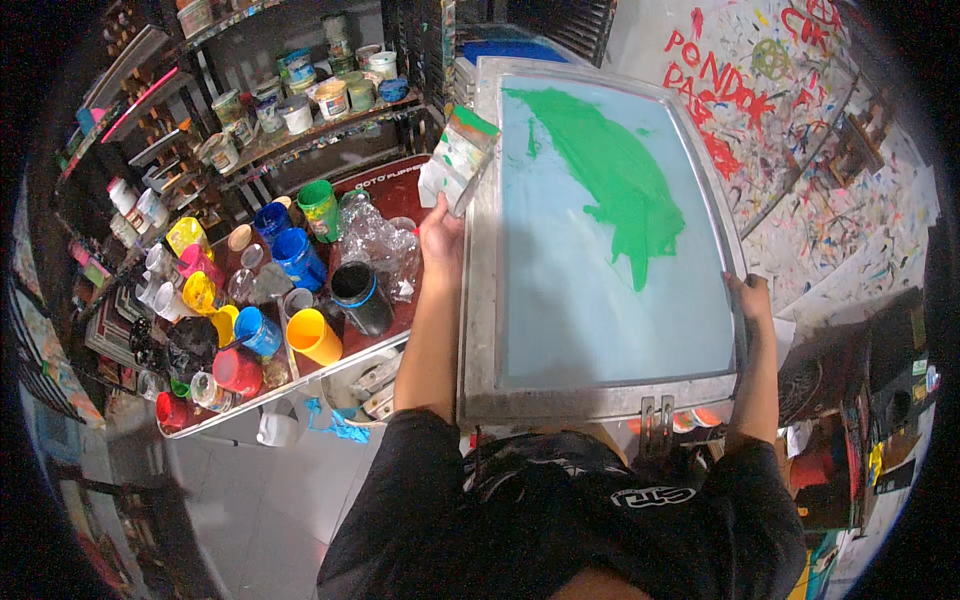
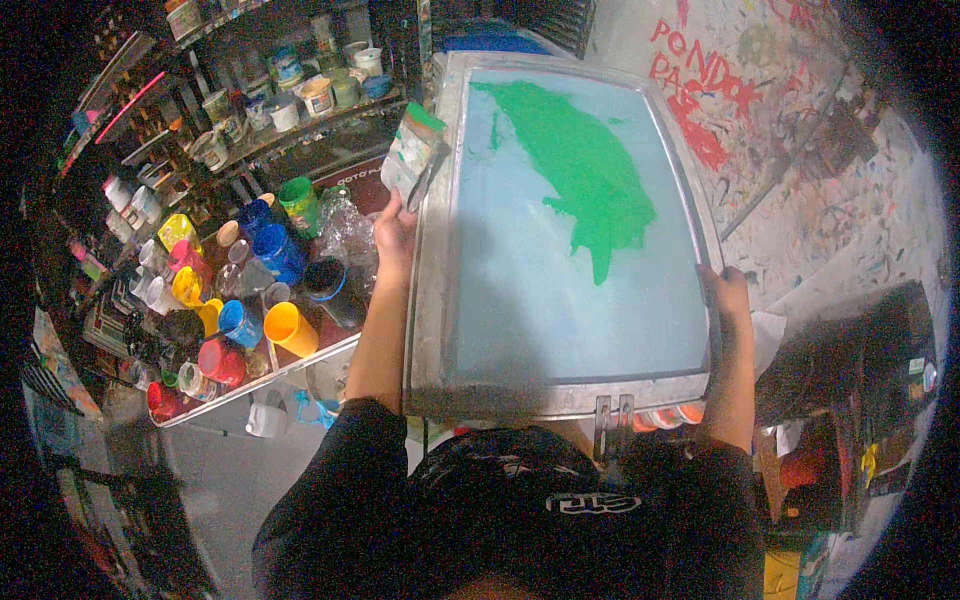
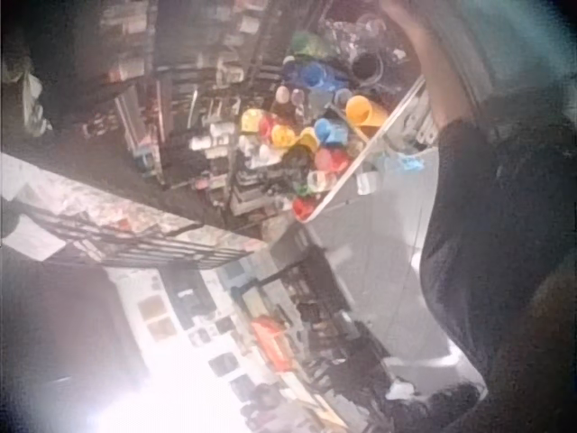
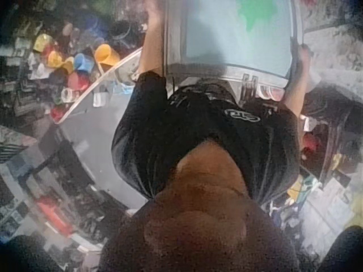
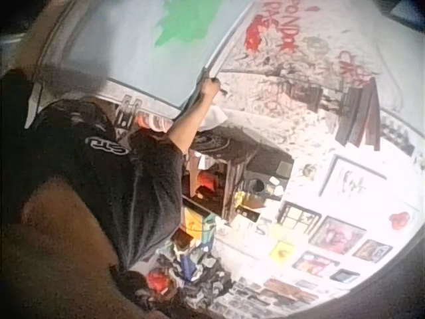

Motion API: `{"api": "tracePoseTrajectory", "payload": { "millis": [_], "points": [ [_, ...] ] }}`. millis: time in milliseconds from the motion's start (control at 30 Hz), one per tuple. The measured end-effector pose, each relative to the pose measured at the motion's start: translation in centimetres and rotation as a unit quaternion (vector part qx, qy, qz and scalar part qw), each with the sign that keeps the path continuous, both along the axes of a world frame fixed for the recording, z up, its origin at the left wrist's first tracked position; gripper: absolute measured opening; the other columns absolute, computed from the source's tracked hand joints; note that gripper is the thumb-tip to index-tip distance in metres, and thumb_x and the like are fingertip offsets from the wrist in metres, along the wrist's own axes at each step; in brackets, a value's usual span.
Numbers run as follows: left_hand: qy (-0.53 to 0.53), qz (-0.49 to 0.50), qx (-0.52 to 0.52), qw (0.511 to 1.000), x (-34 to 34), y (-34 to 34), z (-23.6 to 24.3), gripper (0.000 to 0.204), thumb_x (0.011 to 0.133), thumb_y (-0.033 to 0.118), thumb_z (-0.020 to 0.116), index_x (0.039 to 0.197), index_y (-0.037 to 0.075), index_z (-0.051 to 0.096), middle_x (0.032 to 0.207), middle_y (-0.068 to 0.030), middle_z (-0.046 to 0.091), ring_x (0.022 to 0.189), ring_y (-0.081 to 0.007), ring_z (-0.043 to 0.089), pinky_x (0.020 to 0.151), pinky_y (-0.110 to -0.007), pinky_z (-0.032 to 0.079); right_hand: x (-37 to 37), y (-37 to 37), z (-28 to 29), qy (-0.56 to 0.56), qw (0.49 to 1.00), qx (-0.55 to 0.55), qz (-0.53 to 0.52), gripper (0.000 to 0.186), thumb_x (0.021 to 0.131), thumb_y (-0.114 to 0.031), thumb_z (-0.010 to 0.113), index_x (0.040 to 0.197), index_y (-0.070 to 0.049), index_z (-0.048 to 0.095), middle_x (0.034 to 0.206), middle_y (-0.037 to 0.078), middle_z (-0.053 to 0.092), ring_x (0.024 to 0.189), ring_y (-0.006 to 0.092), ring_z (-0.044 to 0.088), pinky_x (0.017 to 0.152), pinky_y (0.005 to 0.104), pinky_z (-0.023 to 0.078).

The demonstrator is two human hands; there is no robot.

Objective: The person prepares a screen printing frame by applying green ink with a squeegee. They move the frame on a workbench, spread the ink across the mesh, and then place the frame on a shelf.

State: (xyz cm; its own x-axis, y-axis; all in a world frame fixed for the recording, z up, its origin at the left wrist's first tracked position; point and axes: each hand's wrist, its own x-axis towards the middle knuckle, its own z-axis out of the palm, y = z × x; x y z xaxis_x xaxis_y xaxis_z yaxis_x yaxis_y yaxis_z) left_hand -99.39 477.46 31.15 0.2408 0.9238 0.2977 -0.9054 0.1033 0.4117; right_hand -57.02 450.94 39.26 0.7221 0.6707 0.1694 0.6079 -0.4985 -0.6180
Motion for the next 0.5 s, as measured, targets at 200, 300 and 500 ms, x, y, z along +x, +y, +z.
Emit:
{"api": "tracePoseTrajectory", "payload": {
  "millis": [200,300,500],
  "points": [
    [-0.023,0.031,-0.018,0.999,3.8,7.1,2.1,0.043,0.090,0.025,0.040,0.123,-0.002,0.038,0.123,-0.0156,0.046,0.114,-0.0308,0.043,0.099,-0.042,0.031,6.9,8.4,0.4,0.006,0.999,0.018,0.043,0.054,0.065,-0.037,0.070,0.085,0.012,0.059,0.079,0.018,0.061,0.073,0.0218,0.060,0.062,0.0318,0.045],
    [-0.048,0.012,-0.028,0.998,7.0,9.4,2.9,0.043,0.089,0.025,0.041,0.124,-0.001,0.037,0.123,-0.0154,0.046,0.113,-0.0312,0.043,0.098,-0.042,0.032,10.9,12.7,1.1,0.015,0.998,0.022,0.049,0.053,0.064,-0.037,0.070,0.082,0.011,0.059,0.078,0.017,0.061,0.072,0.0213,0.060,0.061,0.0318,0.045],
    [-0.050,0.059,-0.064,0.995,13.1,13.5,5.1,0.040,0.090,0.022,0.040,0.122,-0.003,0.037,0.122,-0.0159,0.046,0.112,-0.0302,0.044,0.097,-0.042,0.033,16.6,22.8,4.5,-0.010,0.994,-0.063,0.091,0.051,0.066,-0.039,0.069,0.078,0.010,0.060,0.072,0.015,0.061,0.063,0.0218,0.057,0.060,0.0333,0.045]
  ]
}}
